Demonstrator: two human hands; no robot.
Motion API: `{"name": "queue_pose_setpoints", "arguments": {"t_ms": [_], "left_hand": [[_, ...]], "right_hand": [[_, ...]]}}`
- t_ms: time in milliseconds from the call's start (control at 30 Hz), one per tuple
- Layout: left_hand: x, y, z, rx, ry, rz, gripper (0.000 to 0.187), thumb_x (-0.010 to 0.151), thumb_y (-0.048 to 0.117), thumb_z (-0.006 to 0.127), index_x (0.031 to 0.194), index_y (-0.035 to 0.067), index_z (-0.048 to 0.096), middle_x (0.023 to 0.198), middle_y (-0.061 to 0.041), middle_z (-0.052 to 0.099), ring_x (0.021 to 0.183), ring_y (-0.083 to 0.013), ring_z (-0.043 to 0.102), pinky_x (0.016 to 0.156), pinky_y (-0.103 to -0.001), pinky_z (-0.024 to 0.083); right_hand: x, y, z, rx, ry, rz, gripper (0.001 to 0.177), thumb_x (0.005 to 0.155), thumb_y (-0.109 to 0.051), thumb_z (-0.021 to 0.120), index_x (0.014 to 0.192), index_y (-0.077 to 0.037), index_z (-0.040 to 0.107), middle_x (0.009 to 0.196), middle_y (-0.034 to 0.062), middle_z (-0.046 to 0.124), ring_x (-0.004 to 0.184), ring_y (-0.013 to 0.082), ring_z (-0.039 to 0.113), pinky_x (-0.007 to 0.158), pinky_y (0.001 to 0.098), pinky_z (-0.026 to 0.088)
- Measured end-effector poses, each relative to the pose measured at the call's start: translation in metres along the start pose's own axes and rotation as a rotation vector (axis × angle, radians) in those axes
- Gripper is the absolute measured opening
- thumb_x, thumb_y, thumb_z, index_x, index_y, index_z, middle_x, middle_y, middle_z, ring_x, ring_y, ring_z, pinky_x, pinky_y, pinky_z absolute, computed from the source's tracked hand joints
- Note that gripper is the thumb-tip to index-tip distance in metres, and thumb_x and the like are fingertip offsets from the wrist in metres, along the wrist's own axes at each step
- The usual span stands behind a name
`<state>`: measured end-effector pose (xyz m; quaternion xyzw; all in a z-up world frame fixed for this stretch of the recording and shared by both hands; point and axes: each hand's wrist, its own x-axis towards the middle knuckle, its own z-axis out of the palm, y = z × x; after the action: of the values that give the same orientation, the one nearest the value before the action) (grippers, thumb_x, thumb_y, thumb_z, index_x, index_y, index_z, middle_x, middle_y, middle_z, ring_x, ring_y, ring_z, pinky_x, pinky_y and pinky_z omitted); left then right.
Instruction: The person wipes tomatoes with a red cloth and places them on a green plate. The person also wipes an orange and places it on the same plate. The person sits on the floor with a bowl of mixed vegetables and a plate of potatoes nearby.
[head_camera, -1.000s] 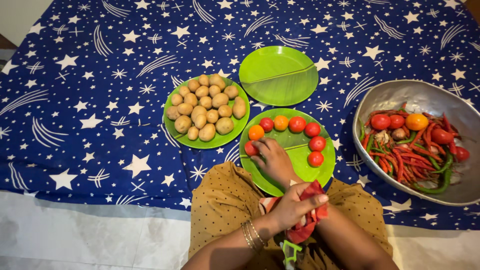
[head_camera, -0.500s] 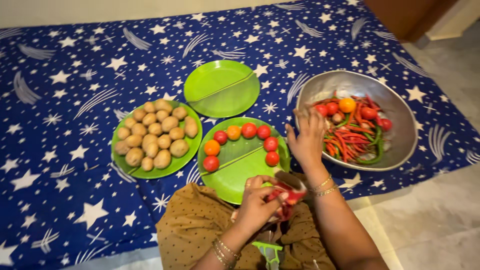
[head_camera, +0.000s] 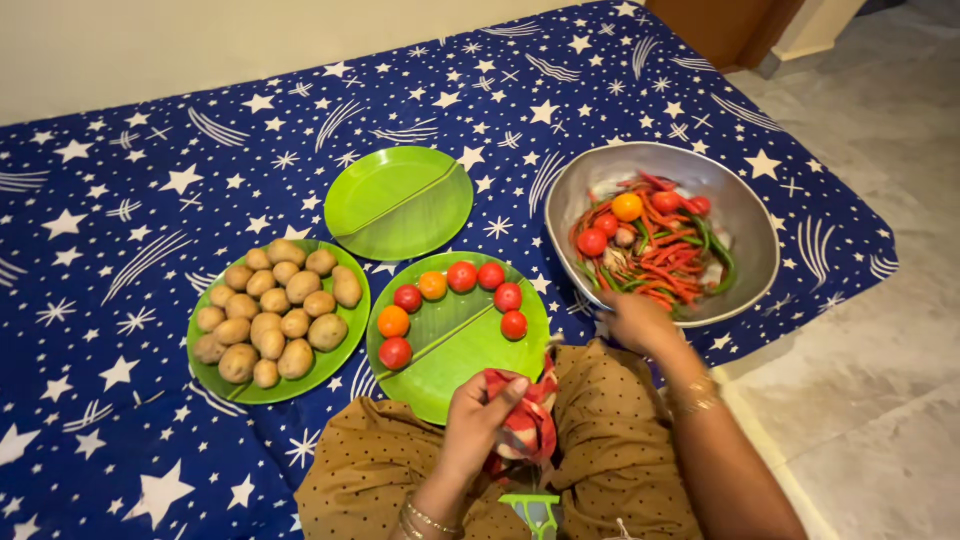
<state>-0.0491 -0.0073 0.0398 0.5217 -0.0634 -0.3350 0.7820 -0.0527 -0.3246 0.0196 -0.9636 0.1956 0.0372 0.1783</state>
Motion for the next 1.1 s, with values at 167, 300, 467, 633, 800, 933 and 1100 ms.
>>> {"name": "queue_pose_setpoints", "arguments": {"t_ms": [167,300,467,633,800,933,1100], "left_hand": [[0.007,-0.003,-0.004,-0.091,0.037,0.064,0.021,0.094,0.019,0.071,0.099,-0.001,0.07,0.085,-0.007,0.075,0.074,-0.0122,0.068,0.07,-0.027,0.056],[0.012,-0.008,-0.009,-0.143,0.086,0.142,0.021,0.094,0.018,0.072,0.101,-0.002,0.07,0.092,-0.006,0.074,0.08,-0.0121,0.068,0.076,-0.028,0.055],[0.019,-0.014,-0.012,-0.2,0.051,0.15,0.019,0.094,0.012,0.07,0.106,-0.002,0.069,0.1,-0.008,0.074,0.088,-0.0131,0.069,0.084,-0.029,0.056],[0.023,-0.022,-0.014,-0.233,-0.021,0.199,0.018,0.093,0.003,0.067,0.11,-0.003,0.067,0.107,-0.01,0.072,0.096,-0.0159,0.069,0.091,-0.031,0.055],[0.018,-0.015,-0.017,-0.269,0.019,0.151,0.023,0.087,-0.008,0.057,0.109,-0.005,0.065,0.113,-0.012,0.072,0.098,-0.019,0.07,0.089,-0.033,0.058],[0.015,-0.013,-0.016,-0.234,0.045,0.214,0.03,0.086,-0.013,0.052,0.112,-0.006,0.065,0.112,-0.015,0.069,0.098,-0.0194,0.068,0.084,-0.034,0.058],[0.014,-0.009,-0.014,-0.268,0.079,0.193,0.038,0.081,-0.013,0.045,0.113,-0.006,0.063,0.11,-0.016,0.07,0.093,-0.0226,0.071,0.077,-0.035,0.06]], "right_hand": [[-0.059,0.074,-0.019,-0.446,0.162,0.135,0.041,0.087,-0.011,0.055,0.118,-0.03,0.073,0.124,-0.001,0.073,0.126,0.0188,0.063,0.118,0.0557,0.035],[-0.072,0.117,-0.037,-0.591,0.4,0.151,0.049,0.077,-0.01,0.058,0.117,-0.032,0.075,0.139,0.0004,0.064,0.135,0.0242,0.052,0.111,0.0662,0.026],[-0.051,0.098,-0.045,-0.091,0.386,0.202,0.033,0.096,-0.024,0.058,0.125,-0.02,0.073,0.145,0.0008,0.064,0.134,0.026,0.058,0.115,0.0476,0.043],[0.03,0.08,0.005,0.262,0.325,-0.04,0.056,0.091,-0.03,0.065,0.138,-0.001,0.06,0.153,0.0223,0.049,0.144,0.033,0.046,0.116,0.0381,0.038],[0.073,0.079,0.029,0.135,0.171,0.044,0.086,0.087,-0.035,0.071,0.154,0.003,0.031,0.158,0.0286,0.032,0.148,0.0385,0.031,0.117,0.0405,0.029],[0.075,0.08,0.025,0.12,0.061,0.118,0.09,0.085,-0.037,0.072,0.156,0.0,0.033,0.156,0.0262,0.04,0.146,0.038,0.038,0.118,0.0403,0.033],[0.063,0.068,0.021,0.016,0.12,0.216,0.064,0.087,-0.039,0.072,0.142,-0.008,0.058,0.146,0.0224,0.055,0.136,0.0384,0.05,0.115,0.0429,0.039]]}}
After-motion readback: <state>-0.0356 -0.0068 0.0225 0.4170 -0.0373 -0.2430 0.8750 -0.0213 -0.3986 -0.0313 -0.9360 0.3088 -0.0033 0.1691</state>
